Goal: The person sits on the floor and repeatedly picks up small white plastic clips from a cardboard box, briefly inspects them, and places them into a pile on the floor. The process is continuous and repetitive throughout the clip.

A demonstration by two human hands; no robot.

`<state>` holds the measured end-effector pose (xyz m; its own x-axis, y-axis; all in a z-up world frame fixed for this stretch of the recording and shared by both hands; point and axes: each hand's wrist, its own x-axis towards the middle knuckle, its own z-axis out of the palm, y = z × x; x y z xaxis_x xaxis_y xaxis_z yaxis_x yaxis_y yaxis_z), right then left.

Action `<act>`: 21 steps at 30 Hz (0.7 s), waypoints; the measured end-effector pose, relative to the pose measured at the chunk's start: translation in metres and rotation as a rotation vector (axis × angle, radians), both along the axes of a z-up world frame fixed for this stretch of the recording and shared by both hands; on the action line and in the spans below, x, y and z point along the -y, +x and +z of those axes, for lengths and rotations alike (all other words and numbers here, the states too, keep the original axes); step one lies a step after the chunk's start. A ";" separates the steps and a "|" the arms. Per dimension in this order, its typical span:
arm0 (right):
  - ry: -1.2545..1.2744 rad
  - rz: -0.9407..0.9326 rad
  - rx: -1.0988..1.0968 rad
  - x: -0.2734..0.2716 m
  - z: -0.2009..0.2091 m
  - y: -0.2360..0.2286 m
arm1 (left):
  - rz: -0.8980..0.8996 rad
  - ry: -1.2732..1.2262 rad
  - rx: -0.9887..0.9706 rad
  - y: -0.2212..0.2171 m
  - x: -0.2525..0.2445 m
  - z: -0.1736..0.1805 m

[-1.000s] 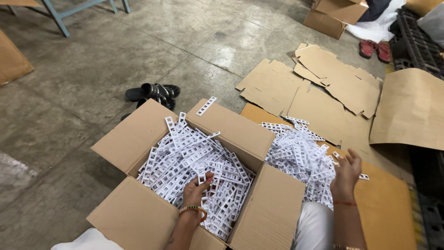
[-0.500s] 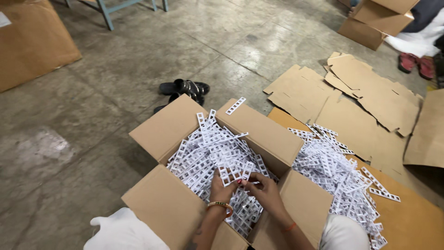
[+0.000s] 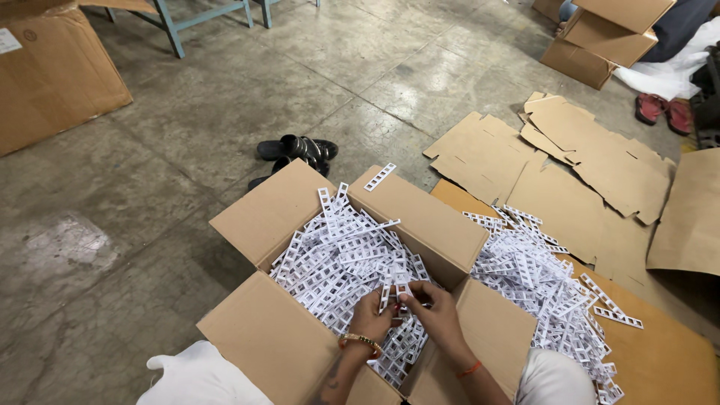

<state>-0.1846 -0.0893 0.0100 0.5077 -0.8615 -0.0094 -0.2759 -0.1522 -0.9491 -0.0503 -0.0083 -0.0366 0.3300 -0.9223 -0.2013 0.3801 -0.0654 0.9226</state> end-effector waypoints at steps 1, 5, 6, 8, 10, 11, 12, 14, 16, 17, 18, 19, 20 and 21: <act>0.007 -0.018 0.008 0.002 0.000 -0.003 | -0.013 0.067 -0.056 0.000 -0.002 0.008; 0.029 -0.177 -0.066 0.027 0.009 -0.029 | 0.072 0.174 -0.258 0.006 -0.005 0.024; 0.060 -0.232 -0.092 0.038 0.014 -0.041 | 0.121 0.159 -0.304 0.010 -0.003 0.020; -0.190 -0.268 0.028 0.061 0.027 -0.072 | 0.219 0.111 -0.287 0.015 0.001 0.008; -0.372 -0.493 -0.142 0.083 0.045 -0.104 | 0.270 0.090 -0.279 0.018 0.003 -0.005; -0.424 -0.557 -0.206 0.091 0.056 -0.120 | 0.272 0.094 -0.280 0.019 0.004 -0.010; -0.475 -0.620 -0.270 0.095 0.066 -0.134 | 0.274 0.098 -0.280 0.018 0.005 -0.014; -0.640 -0.674 -0.409 0.095 0.080 -0.153 | 0.260 0.135 -0.051 0.013 0.006 -0.017; -0.783 -0.658 -0.456 0.090 0.084 -0.157 | 0.234 0.234 0.374 0.010 0.005 -0.011; -0.855 -0.650 -0.478 0.087 0.085 -0.157 | 0.209 0.311 0.684 0.010 0.002 -0.006; -0.800 -0.610 -0.427 0.084 0.081 -0.152 | 0.178 0.384 0.994 0.009 0.001 0.000; -0.744 -0.569 -0.375 0.078 0.075 -0.144 | 0.207 0.408 1.164 0.010 0.000 0.008; -0.688 -0.527 -0.325 0.072 0.074 -0.136 | 0.235 0.432 1.333 0.012 0.000 0.015; -0.570 -0.479 -0.335 0.063 0.071 -0.126 | 0.262 0.454 1.503 0.013 -0.001 0.024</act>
